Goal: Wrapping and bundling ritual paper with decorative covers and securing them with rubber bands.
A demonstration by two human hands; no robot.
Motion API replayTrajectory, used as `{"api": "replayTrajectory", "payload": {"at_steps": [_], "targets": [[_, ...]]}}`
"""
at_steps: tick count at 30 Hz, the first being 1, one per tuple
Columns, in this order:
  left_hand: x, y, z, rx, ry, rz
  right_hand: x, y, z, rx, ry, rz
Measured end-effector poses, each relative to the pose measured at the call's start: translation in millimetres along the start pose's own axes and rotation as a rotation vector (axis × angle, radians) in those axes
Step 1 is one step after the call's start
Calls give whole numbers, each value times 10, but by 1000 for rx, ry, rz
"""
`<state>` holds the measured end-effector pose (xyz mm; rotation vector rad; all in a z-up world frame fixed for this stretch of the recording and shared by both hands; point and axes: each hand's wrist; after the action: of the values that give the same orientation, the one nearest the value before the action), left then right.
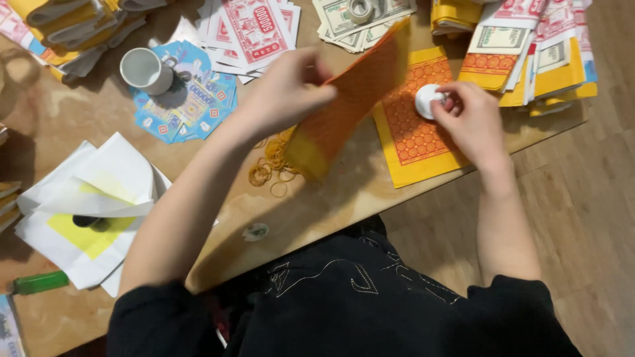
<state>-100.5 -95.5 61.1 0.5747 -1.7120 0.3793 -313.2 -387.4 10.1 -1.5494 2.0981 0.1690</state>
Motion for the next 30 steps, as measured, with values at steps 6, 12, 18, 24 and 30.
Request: {"api": "replayTrajectory", "payload": {"at_steps": [6, 12, 18, 24, 30], "targets": [[413, 791, -52, 221, 239, -73, 19, 223, 160, -48, -593, 148], [-95, 1510, 416, 347, 634, 124, -1519, 319, 571, -300, -1489, 251], [-817, 2287, 579, 610, 614, -70, -1892, 360, 927, -502, -1158, 196], [-774, 3029, 68, 943, -233, -194, -2088, 345, 817, -321, -317, 34], [-933, 3481, -520, 773, -923, -136, -1902, 342, 573, -10, 234, -545]]}}
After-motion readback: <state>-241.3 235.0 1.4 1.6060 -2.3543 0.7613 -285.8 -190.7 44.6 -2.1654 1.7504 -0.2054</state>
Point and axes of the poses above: each hand's wrist, its own y-axis away from the middle knuckle, its own z-axis out of the palm, x = y × z, and after that the axes turned 5 degrees about y, right-handed
